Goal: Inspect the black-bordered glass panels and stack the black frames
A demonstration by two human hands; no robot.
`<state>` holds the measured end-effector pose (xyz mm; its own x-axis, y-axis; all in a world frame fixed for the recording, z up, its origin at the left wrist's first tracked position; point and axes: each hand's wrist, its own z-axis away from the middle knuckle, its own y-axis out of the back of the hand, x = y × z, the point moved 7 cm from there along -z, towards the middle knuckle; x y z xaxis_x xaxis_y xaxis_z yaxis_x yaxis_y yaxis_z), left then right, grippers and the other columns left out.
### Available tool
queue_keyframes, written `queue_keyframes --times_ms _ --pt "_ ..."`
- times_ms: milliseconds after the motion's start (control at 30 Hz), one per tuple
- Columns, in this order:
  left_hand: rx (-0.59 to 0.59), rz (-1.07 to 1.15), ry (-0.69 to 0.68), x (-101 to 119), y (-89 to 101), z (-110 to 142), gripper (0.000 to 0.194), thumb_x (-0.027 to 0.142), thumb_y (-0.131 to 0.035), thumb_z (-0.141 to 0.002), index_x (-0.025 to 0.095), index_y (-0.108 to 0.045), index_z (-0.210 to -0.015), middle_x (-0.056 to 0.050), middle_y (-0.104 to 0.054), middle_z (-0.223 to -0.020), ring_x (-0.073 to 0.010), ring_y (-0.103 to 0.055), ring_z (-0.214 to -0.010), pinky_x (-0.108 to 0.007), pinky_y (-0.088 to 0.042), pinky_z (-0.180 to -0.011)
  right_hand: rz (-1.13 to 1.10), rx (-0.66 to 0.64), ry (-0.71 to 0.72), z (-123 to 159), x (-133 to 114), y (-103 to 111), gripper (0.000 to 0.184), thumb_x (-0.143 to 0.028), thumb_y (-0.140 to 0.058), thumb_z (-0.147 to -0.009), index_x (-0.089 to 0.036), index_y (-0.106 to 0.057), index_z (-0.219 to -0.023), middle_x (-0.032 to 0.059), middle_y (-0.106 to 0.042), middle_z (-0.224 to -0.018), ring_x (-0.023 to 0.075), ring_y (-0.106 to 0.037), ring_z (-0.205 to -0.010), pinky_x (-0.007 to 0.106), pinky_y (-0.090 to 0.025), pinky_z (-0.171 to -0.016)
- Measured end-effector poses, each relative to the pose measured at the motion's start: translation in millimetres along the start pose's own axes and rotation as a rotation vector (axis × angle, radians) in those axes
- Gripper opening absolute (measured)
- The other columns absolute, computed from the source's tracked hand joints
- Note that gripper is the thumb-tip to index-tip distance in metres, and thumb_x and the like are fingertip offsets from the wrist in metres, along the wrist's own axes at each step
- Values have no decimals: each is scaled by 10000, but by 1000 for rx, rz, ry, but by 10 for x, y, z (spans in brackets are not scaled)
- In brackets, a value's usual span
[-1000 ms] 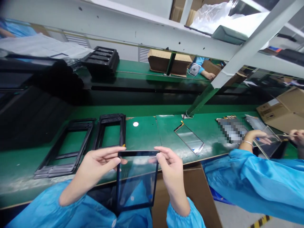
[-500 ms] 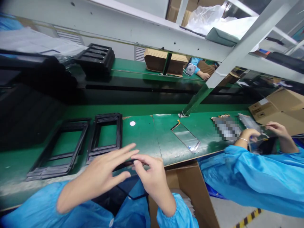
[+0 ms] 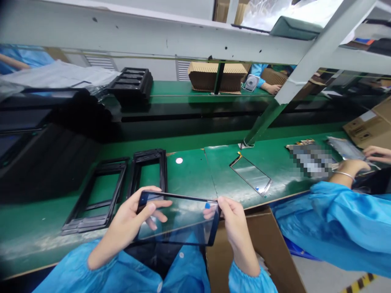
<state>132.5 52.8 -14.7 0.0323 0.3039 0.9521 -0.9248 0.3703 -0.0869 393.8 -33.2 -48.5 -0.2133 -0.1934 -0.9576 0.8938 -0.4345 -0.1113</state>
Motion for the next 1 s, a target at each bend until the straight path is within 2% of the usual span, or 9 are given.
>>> queue_keyframes --times_ms 233,467,567,633,700,733,833,900,1000 --pt "62 35 24 0 27 53 552 573 -757 -920 193 -554 -1264 -164 -857 -1023 -252 -807 -695 -292 -602 -537 24 135 76 150 -127 -91 423 -587 -753 -910 -223 -765 -695 85 -800 -627 275 -779 -568 348 -641 -592" --pt "68 -15 -4 -8 127 -2 470 499 -692 -980 190 -533 -1297 -160 -843 -1089 -243 -796 -674 -288 -591 -506 -34 142 123 195 -54 -84 408 -521 -819 -874 -204 -810 -1130 79 -857 -811 251 -815 -610 323 -661 -616" --pt "100 -239 -241 194 186 -42 503 437 -683 -979 216 -551 -1411 -185 -734 -1402 -316 -806 -1038 -400 -674 -787 -3 172 135 243 -51 -97 368 -518 -817 -877 -202 -816 -1066 84 -856 -800 259 -822 -614 321 -665 -601" --pt "111 -523 -499 413 117 -28 512 358 -710 -953 268 -617 -1449 -126 -638 -1553 -351 -646 -1373 -526 -510 -1166 54 170 151 290 -76 -144 362 -529 -802 -886 -205 -823 -1047 87 -854 -783 271 -828 -629 331 -673 -605" --pt "-7 -777 -691 535 -93 -14 426 314 -708 -955 312 -725 -1381 -68 -689 -1503 -341 -592 -1435 -565 -284 -1313 114 149 169 336 -103 -209 322 -506 -788 -900 -220 -829 -1041 77 -854 -768 279 -835 -648 336 -680 -616" --pt "-106 -854 -738 544 -212 -16 363 314 -691 -973 317 -770 -1328 -61 -748 -1419 -332 -649 -1369 -562 -283 -1313 136 133 178 355 -113 -242 295 -485 -777 -911 -227 -830 -1042 70 -854 -766 279 -836 -651 338 -684 -622" --pt "-340 -942 -725 470 -453 -49 316 350 -594 -1049 285 -827 -1251 -83 -860 -1100 -296 -805 -1013 -466 -561 -1069 164 93 193 393 -134 -321 226 -421 -753 -928 -243 -829 -1044 50 -858 -772 273 -838 -647 342 -696 -648" --pt "-384 -945 -691 421 -501 -65 354 364 -537 -1078 270 -835 -1243 -92 -869 -1015 -289 -817 -885 -393 -616 -858 170 77 196 400 -154 -356 203 -403 -755 -920 -247 -830 -1026 44 -859 -772 273 -838 -642 336 -698 -636" --pt "-375 -892 -665 412 -484 -55 364 358 -519 -1087 269 -833 -1248 -82 -871 -1043 -286 -820 -875 -354 -592 -794 177 44 206 380 -217 -410 203 -414 -754 -918 -246 -832 -1002 46 -858 -774 268 -837 -639 328 -694 -620"
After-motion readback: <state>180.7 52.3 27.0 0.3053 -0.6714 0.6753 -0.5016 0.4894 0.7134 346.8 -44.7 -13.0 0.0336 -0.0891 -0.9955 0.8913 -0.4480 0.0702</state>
